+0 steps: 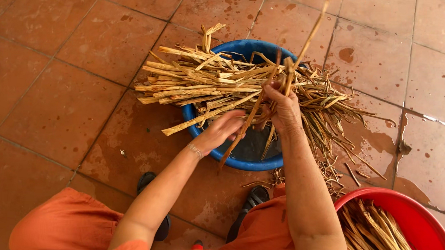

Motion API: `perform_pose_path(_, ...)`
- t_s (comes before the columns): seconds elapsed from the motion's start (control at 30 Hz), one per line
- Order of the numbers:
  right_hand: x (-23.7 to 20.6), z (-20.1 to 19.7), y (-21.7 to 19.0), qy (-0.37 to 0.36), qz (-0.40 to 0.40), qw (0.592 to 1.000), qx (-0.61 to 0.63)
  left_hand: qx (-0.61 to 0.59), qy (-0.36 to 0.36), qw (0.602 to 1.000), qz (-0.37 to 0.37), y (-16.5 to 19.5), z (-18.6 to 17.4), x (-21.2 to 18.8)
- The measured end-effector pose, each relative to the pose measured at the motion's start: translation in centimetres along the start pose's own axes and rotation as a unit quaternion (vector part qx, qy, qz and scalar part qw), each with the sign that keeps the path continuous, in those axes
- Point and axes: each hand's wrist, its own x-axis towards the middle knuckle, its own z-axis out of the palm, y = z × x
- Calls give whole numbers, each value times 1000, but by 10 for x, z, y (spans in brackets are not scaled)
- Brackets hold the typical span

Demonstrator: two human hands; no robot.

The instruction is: The person sits on a tiled floor beside a blue basin of water, pulling dried leaf strips from a pile, dipping and drawing them through the water, and stripping the brittle outer fiber away by hand. Cleaned strips are placed into a red basin, and discarded fiber accumulates on the floor; a pair of scissors lies nearby.

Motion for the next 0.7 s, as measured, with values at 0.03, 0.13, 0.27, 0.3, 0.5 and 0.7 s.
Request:
perform_pose_path(0.03,-3,4,2,-9,1,1000,-17,11,19,999,47,3,11,19)
perform_pose_path(0.13,-8,11,4,-26,5,998,-48,55,95,986,127,15,27,62)
perform_pose_path(0.27,-10,11,6,-19,7,995,-98,202,178,956,117,28,30,80)
perform_pose_path(0.3,-10,10,8,-24,-3,996,-82,166,170,965,110,30,31,80)
perform_pose_path(0.5,4,-5,20,69,-87,990,-82,2,96,995,-9,39,44,62)
perform_pose_path(0.7,20,-54,-2,186,-99,977,19,-20,36,996,-82,24,58,28)
